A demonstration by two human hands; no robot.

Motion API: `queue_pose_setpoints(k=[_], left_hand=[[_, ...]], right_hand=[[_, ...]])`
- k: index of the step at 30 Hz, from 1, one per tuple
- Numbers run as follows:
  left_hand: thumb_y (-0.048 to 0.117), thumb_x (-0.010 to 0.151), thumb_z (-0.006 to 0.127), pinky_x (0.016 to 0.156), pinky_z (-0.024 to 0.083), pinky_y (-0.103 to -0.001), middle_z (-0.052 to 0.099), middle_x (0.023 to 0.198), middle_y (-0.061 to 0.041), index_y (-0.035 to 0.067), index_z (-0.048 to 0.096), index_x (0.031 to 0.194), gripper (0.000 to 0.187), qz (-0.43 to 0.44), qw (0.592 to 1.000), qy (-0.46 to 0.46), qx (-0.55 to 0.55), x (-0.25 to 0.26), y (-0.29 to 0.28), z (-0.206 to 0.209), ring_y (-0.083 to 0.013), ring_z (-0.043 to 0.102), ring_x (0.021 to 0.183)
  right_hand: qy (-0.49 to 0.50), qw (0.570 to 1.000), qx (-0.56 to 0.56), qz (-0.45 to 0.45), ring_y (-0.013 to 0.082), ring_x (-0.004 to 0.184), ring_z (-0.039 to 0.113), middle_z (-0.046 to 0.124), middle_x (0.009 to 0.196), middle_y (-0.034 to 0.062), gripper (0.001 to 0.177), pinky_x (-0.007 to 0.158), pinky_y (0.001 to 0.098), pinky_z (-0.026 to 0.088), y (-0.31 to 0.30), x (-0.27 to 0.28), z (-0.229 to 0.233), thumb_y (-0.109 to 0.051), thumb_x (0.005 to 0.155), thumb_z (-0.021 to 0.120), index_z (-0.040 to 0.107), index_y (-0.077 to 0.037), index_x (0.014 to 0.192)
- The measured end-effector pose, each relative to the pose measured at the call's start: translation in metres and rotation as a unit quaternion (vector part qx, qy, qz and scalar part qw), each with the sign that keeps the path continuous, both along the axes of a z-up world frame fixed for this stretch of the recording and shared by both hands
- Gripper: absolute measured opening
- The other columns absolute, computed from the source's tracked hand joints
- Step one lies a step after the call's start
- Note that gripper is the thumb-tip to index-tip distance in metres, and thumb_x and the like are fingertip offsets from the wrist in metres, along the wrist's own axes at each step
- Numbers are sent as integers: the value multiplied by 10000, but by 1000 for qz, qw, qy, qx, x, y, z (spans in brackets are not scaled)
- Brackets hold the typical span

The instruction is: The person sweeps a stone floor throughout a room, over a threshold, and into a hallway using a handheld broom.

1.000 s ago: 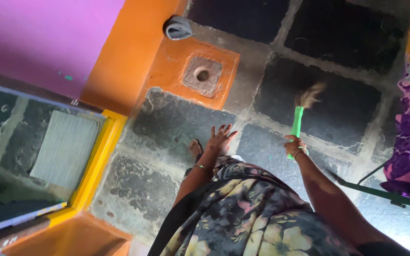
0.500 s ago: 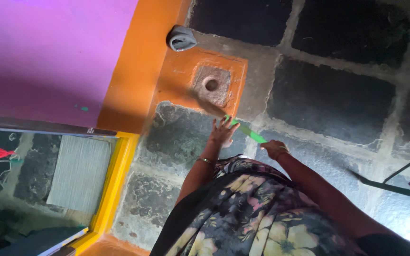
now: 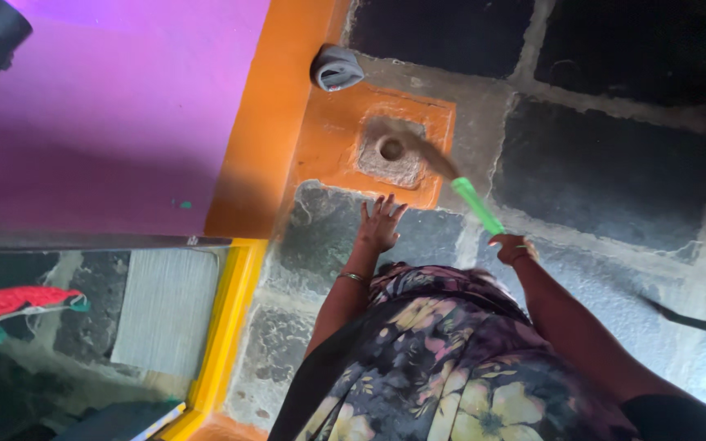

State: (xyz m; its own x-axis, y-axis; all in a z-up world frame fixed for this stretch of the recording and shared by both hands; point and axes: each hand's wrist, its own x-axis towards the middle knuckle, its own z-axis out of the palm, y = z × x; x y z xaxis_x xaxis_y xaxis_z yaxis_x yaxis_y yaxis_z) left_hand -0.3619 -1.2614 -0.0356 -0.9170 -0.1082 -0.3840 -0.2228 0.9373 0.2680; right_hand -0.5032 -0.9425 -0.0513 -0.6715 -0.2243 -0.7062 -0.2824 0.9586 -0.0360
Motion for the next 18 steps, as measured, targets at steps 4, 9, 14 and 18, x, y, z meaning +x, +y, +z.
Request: queue_pose_setpoints(k=[4,9,14,18], left_hand=[[267,846,732,1222,76,-676,167,1704,-100,297,347,1561,813,5,1000,6,28,-3,-18,2,-332,159,1565],[288,837,711,1214,50,-680,169,1694,-105,279,335,1561,816,1,998,14,62,-16,-26,10,-329,134,1562],[336,851,696,1213,49,-690,179,1703,-110,291,351,1570,799,-1,996,38,75,-41,-42,5,-338,150,1563],[371,832,699,1207,50,-704,183,1686,-105,300,336,1572,827,1,997,29,75,-70,-63,-6,-328,160,1563]], right_hand=[[18,989,-63,-136,348,1125,693,711,1231,109,469,975,473,559,-13,-8,1,-173,833,663,703,-401,1240],[102,967,-177,-151,369,1078,692,732,1155,153,448,955,459,549,-52,-22,-3,-285,771,765,718,-335,1214],[109,970,-217,30,366,1035,716,757,1058,156,512,953,474,553,-86,-31,-14,-332,778,771,638,-306,1272],[80,983,-96,136,335,1055,689,724,1107,105,440,869,556,552,-127,-49,-30,-288,849,722,622,-384,1266]])
